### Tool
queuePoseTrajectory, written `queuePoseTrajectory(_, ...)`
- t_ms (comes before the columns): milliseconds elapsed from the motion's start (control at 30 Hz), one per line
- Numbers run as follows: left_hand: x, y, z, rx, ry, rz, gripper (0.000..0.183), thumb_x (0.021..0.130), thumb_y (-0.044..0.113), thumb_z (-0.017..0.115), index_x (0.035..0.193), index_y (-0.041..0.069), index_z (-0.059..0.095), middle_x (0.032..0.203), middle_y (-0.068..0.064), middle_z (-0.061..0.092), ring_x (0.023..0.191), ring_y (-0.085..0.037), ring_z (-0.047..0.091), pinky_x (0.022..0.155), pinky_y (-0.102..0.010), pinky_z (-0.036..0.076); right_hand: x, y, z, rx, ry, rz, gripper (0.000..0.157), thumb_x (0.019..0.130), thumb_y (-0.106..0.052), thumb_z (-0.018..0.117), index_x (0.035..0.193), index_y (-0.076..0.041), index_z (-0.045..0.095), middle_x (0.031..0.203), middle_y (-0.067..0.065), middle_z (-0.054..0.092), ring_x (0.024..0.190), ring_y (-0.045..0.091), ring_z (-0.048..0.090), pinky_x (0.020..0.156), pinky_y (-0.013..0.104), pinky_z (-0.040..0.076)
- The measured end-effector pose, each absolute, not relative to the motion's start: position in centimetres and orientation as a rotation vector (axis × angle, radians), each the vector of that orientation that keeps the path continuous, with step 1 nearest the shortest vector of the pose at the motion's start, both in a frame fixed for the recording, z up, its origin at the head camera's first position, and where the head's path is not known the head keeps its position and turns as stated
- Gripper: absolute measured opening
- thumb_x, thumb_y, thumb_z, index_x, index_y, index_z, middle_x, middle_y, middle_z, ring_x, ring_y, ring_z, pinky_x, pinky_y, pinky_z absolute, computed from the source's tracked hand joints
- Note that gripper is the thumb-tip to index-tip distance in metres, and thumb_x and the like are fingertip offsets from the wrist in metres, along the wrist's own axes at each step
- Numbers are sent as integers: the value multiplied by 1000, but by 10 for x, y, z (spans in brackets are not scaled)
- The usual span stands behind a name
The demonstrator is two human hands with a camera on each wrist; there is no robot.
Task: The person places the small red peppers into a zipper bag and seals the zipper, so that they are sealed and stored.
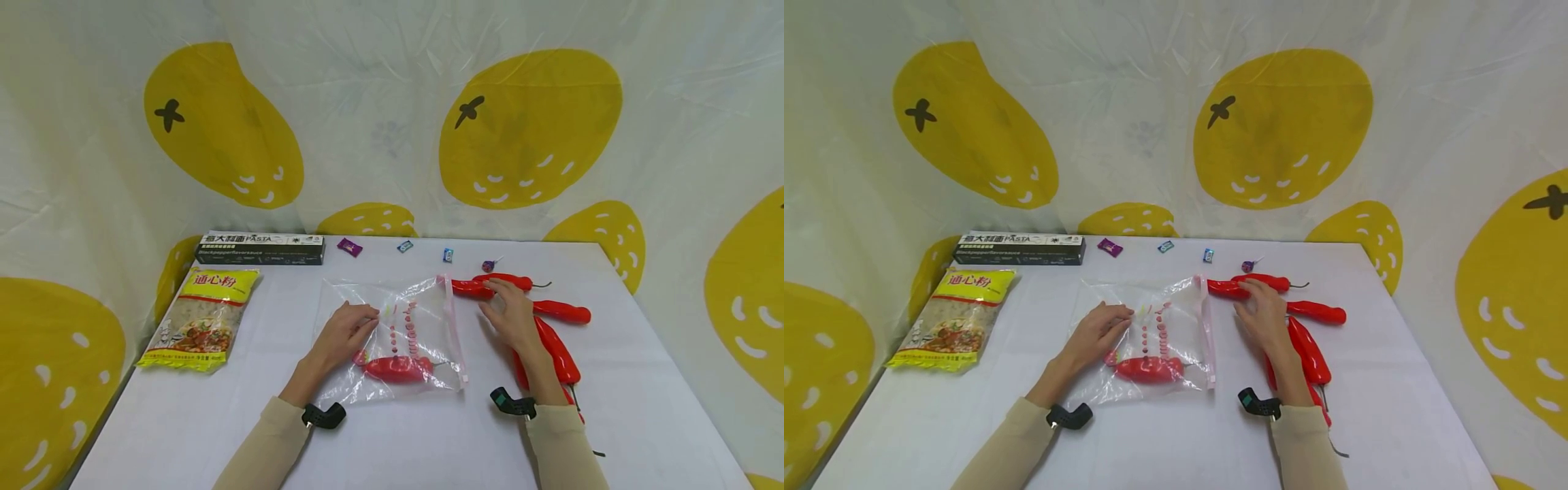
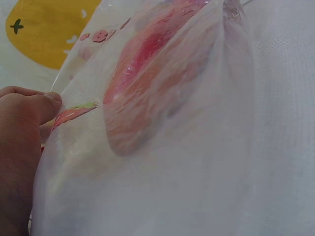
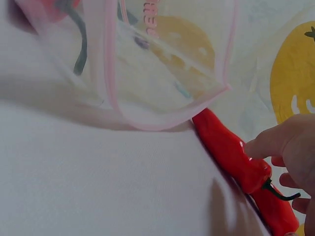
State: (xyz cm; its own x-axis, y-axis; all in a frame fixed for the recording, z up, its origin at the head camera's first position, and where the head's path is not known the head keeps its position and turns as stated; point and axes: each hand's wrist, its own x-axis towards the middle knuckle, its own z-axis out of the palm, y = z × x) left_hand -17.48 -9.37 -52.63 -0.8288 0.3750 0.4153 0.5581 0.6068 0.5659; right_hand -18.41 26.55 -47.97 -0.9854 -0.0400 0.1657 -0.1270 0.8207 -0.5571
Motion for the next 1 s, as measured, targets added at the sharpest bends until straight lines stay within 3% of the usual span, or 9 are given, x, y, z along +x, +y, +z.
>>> queuePoseTrajectory(167, -175, -93, -527, -763, -2585, -1031, 18, 92, 30, 58, 109, 25, 65, 113, 6, 68, 114, -15, 59, 110, -52, 34, -187, 267, -488, 131, -2894, 769, 59, 83, -21, 68, 137, -15, 47, 140, 15, 46, 131, 38, 36, 105, 67, 23)
queuePoseTrajectory(400, -174, -93, -526, -765, -2579, -1032, 18, 92, 29, 58, 108, 24, 65, 112, 5, 68, 114, -15, 60, 110, -52, 34, -186, 265, -490, 60, -2897, 761, 52, 79, -22, 74, 127, -14, 55, 131, 15, 49, 125, 35, 40, 104, 63, 24)
queuePoseTrajectory(767, -173, -93, -525, -758, -2587, -1041, 19, 92, 30, 58, 109, 23, 65, 112, 5, 68, 113, -15, 59, 110, -52, 34, -185, 258, -493, -23, -2924, 713, 45, 77, -21, 76, 116, -11, 54, 118, 13, 54, 114, 30, 48, 96, 56, 30)
queuePoseTrajectory(1000, -173, -93, -525, -750, -2603, -1038, 19, 92, 31, 58, 109, 25, 65, 113, 6, 67, 114, -14, 59, 111, -52, 33, -184, 257, -492, -101, -2955, 718, 55, 76, -19, 76, 124, -11, 49, 125, 14, 49, 112, 32, 45, 93, 58, 42)
